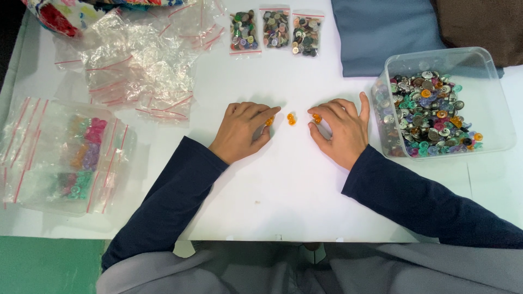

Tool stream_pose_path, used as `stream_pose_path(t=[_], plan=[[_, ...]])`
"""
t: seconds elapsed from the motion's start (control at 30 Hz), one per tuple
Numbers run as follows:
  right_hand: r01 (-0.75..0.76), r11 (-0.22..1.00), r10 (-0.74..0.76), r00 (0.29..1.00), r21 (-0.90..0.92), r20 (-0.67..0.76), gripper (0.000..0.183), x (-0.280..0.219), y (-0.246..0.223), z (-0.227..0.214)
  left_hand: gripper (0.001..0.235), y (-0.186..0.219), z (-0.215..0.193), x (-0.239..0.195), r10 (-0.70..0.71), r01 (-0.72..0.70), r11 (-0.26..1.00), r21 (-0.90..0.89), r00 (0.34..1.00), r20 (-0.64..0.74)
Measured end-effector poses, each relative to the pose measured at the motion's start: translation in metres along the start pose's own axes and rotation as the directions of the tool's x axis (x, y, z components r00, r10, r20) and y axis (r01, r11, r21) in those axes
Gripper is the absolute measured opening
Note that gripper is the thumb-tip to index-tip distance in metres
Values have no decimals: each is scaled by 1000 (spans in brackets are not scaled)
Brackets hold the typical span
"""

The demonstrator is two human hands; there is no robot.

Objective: Sorting small orange buttons from a mixed container and placing them into small plastic bags

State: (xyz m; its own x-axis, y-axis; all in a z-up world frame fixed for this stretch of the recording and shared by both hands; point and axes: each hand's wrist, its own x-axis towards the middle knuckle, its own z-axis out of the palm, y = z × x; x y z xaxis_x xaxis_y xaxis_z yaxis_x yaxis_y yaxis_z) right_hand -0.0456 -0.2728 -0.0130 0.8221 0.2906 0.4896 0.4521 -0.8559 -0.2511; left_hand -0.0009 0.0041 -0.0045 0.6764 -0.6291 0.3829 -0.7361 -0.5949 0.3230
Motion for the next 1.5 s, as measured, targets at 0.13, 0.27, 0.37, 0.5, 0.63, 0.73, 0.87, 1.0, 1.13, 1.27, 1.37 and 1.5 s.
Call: stream_pose_path(t=[0.13, 0.27, 0.37, 0.5, 0.63, 0.73, 0.87, 1.0, 1.13, 1.27, 1.37, 1.5], plan=[[-33, 999, 33, 999, 39, -12, 28, 0, -3, -7, 42, -1, 3, -1, -10, 10, 1000, -6, 1000, -9], [-52, 992, 56, 998, 119, -38, 27, -4, -5, -22, 45, 4, -6, 3, -33, 27, 995, -101, 997, -65], [-72, 959, 94, 993, 274, -68, 29, 2, -20, -50, 44, 14, -29, 20, -63, 28, 979, -200, 983, -170], [-22, 911, 85, 987, 411, -135, 37, 17, -36, -110, 41, 47, -73, 61, -76, -33, 942, -333, 948, -309], [17, 922, 63, 979, 386, -193, 34, 30, -28, -170, 34, 106, -98, 110, 62, -175, 924, -339, 945, -321], [-166, 924, 228, 962, 344, -148, 37, 24, 13, -183, 25, 147, -84, 146, 250, -301, 918, -257, 945, -212], [-532, 790, 454, 842, 306, 292, 61, 24, 76, -189, 69, 180, 2, 180, 233, -234, 972, -6, 969, -88], [-651, 735, 481, 697, 189, 532, 102, 17, 126, -180, 116, 189, 90, 200, 141, -162, 982, 101, 971, 194], [-590, 789, 425, 725, 170, 542, 112, 1, 159, -160, 146, 191, 107, 226, -43, -97, 966, 240, 854, 519], [-561, 824, 428, 709, 81, 561, 88, 1, 146, -157, 138, 184, 126, 242, -99, -111, 949, 295, 785, 611], [-508, 861, 420, 743, 31, 521, 74, -12, 161, -141, 121, 173, 142, 254, -118, -57, 966, 251, 768, 629], [-415, 906, 356, 851, 82, 385, 57, -26, 171, -125, 87, 155, 150, 257, -8, -46, 996, 74, 794, 608]])
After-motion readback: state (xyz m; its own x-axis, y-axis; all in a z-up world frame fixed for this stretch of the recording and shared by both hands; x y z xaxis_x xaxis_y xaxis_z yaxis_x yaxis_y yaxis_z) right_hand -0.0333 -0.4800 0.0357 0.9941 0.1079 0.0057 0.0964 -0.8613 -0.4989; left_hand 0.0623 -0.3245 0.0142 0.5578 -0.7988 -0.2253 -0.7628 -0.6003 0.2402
